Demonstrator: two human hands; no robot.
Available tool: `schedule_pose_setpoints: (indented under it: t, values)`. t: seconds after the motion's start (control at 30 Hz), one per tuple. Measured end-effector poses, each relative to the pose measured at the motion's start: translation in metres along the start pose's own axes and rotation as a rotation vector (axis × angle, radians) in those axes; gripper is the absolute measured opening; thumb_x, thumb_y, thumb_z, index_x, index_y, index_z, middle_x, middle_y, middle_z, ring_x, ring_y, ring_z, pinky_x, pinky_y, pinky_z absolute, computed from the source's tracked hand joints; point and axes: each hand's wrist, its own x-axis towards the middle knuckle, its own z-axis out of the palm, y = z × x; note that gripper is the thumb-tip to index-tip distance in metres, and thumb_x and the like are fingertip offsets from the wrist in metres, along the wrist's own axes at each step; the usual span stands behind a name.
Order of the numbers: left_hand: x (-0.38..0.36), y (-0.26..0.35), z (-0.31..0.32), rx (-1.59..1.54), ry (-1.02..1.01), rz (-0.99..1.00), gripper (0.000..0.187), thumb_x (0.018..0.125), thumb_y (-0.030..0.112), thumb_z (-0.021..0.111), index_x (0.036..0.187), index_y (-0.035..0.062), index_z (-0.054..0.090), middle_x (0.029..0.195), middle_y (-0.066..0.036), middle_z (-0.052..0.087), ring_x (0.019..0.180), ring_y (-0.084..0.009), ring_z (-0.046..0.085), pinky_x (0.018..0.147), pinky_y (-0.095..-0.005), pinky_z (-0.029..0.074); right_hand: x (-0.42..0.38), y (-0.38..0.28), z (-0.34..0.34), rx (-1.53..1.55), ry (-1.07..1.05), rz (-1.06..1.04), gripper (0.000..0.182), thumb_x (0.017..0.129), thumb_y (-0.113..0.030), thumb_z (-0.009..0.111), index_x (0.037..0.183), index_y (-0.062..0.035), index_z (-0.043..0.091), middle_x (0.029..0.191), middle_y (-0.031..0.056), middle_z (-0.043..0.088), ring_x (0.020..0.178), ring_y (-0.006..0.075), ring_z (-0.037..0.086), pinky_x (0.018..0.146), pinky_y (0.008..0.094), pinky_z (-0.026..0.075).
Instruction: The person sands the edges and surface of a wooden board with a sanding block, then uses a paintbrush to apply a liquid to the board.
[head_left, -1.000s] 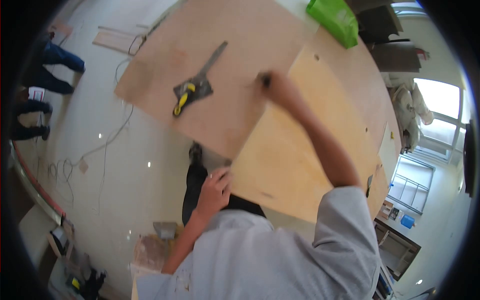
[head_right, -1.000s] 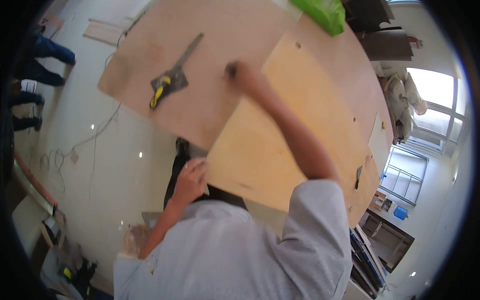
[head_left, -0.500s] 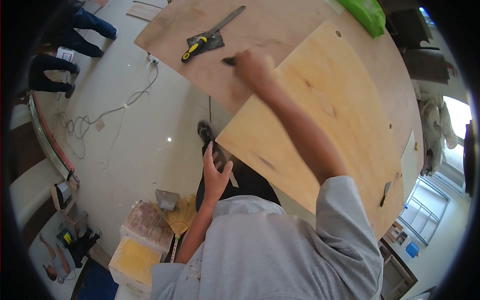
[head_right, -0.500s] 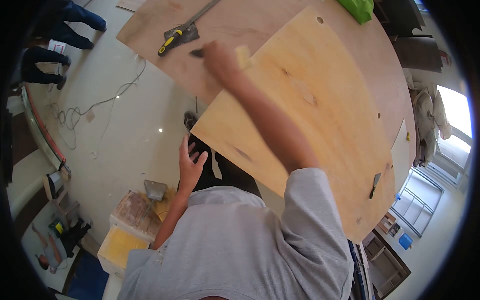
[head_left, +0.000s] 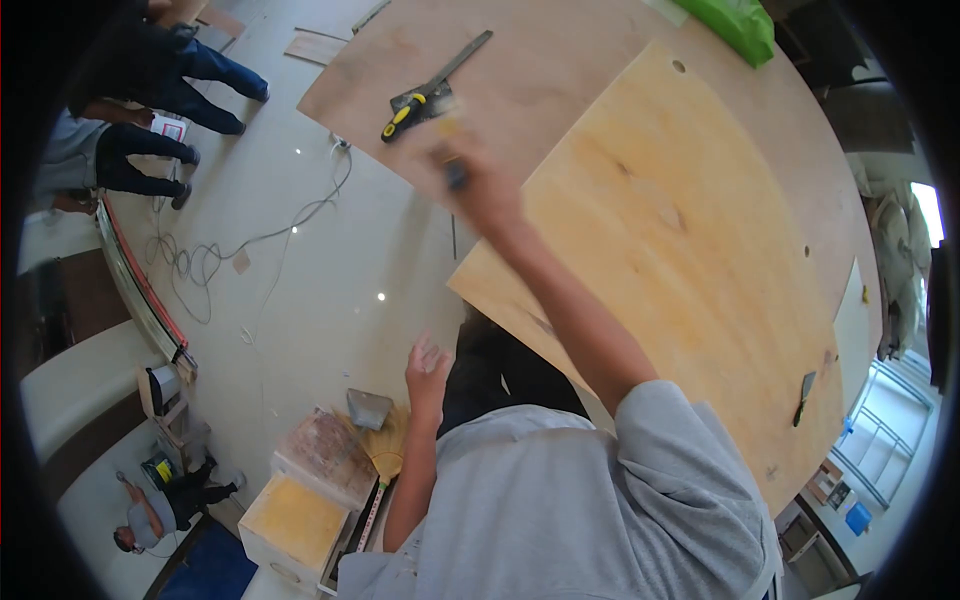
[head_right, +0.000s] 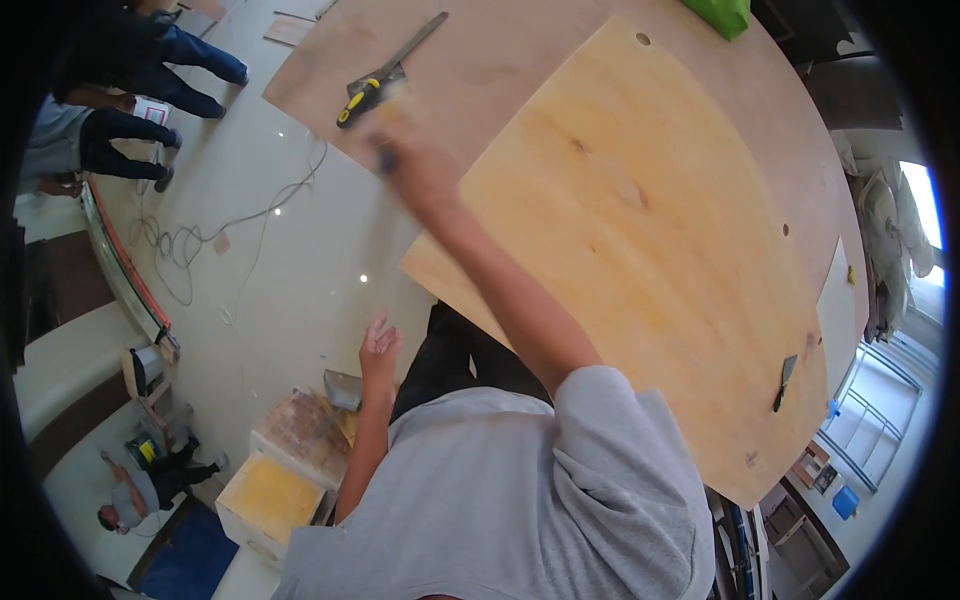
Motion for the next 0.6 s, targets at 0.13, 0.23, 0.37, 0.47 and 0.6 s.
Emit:
schedule_pose_setpoints:
  t: [0.13, 0.23, 0.37, 0.47, 0.6]
  values:
    - [-0.010, 0.013, 0.015, 0.265, 0.000, 0.149, 0.044, 0.096, 0.004, 0.068, 0.139, -0.0012, 0.061, 0.138, -0.018, 0.063, 0.129, -0.0311, 0.061, 0.107, -0.0393, 0.050, 0.008, 0.058, -0.012, -0.435, 0.017, -0.046, 0.019, 0.086, -0.007, 0.074, 0.103, -0.0130, 0.077, 0.112, 0.0199, 0.071, 0.100, 0.0367, 0.071, 0.083, 0.0461, 0.056]
    - [-0.017, 0.051, 0.043, 0.479, -0.099, 0.540, 0.035, 0.094, 0.000, 0.066, 0.128, 0.0002, 0.067, 0.124, -0.017, 0.068, 0.118, -0.0344, 0.065, 0.099, -0.0410, 0.054, -0.026, 0.025, 0.017, -0.070, -0.416, -0.201, 0.013, 0.085, -0.009, 0.076, 0.097, -0.0095, 0.077, 0.096, 0.0180, 0.073, 0.095, 0.0373, 0.070, 0.084, 0.0479, 0.055]
    - [-0.009, 0.075, 0.076, 0.720, -0.271, 0.946, 0.031, 0.092, -0.003, 0.065, 0.122, 0.0025, 0.070, 0.113, -0.016, 0.070, 0.106, -0.0367, 0.065, 0.092, -0.0438, 0.054, -0.035, -0.024, 0.011, 0.300, -0.534, -0.008, 0.023, 0.092, -0.026, 0.080, 0.098, -0.0050, 0.075, 0.091, 0.0160, 0.072, 0.085, 0.0302, 0.068, 0.081, 0.0393, 0.054]
    - [-0.008, 0.092, 0.086, 0.741, -0.335, 1.000, 0.030, 0.091, -0.003, 0.066, 0.120, 0.0030, 0.071, 0.112, -0.015, 0.070, 0.104, -0.0366, 0.065, 0.091, -0.0448, 0.054, -0.032, 0.001, -0.029, 0.305, -0.326, 0.158, 0.031, 0.091, -0.034, 0.082, 0.100, -0.0048, 0.075, 0.091, 0.0140, 0.073, 0.085, 0.0234, 0.067, 0.081, 0.0377, 0.053]
    - [0.001, 0.098, 0.094, 0.754, -0.374, 1.018, 0.029, 0.090, -0.004, 0.066, 0.118, 0.0032, 0.073, 0.112, -0.015, 0.071, 0.106, -0.0368, 0.065, 0.092, -0.0445, 0.053, -0.065, 0.119, -0.143, 0.447, 0.182, 0.225, 0.012, 0.098, -0.017, 0.074, 0.099, -0.0059, 0.079, 0.084, -0.0014, 0.073, 0.074, 0.0083, 0.063, 0.069, 0.0306, 0.053]
